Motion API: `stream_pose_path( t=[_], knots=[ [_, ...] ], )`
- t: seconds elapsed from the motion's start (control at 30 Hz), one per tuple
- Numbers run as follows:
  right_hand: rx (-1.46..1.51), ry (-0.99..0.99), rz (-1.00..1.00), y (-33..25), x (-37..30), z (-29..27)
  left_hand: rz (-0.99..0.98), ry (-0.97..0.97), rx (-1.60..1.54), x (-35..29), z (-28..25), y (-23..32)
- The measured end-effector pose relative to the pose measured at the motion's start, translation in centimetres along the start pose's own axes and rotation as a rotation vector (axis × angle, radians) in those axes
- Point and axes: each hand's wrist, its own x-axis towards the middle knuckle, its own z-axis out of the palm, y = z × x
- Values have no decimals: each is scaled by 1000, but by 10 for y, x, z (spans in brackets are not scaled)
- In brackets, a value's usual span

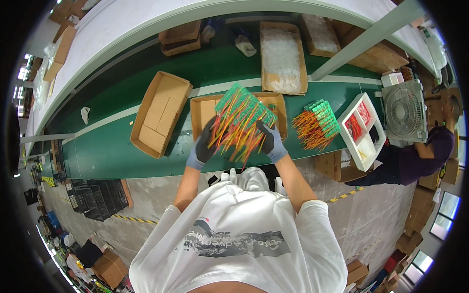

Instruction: The person organizes and assembles electronic circuit boards with attached wiring on a factory production line, using a screwdriver to secure components.

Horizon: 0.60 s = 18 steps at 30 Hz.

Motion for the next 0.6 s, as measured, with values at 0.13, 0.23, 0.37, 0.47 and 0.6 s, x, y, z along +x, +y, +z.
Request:
stream_pose_path(
  t=[0.13,0.23,0.37,0.47,0.6],
  knots=[
    [247,-65,13,30,0,20,-354,183,-818,-11,15,-56],
    [-105,-159,17,20,3,2,-353,242,-694,-3,18,-48],
    [-224,-344,147,-24,1,-7,-381,264,-654,-11,9,-39],
    [-199,-242,185,-32,12,5,-459,182,-593,-14,-2,-35],
    [-722,-145,-63,4,29,6,-515,137,-616,-5,12,-30]
  ],
)
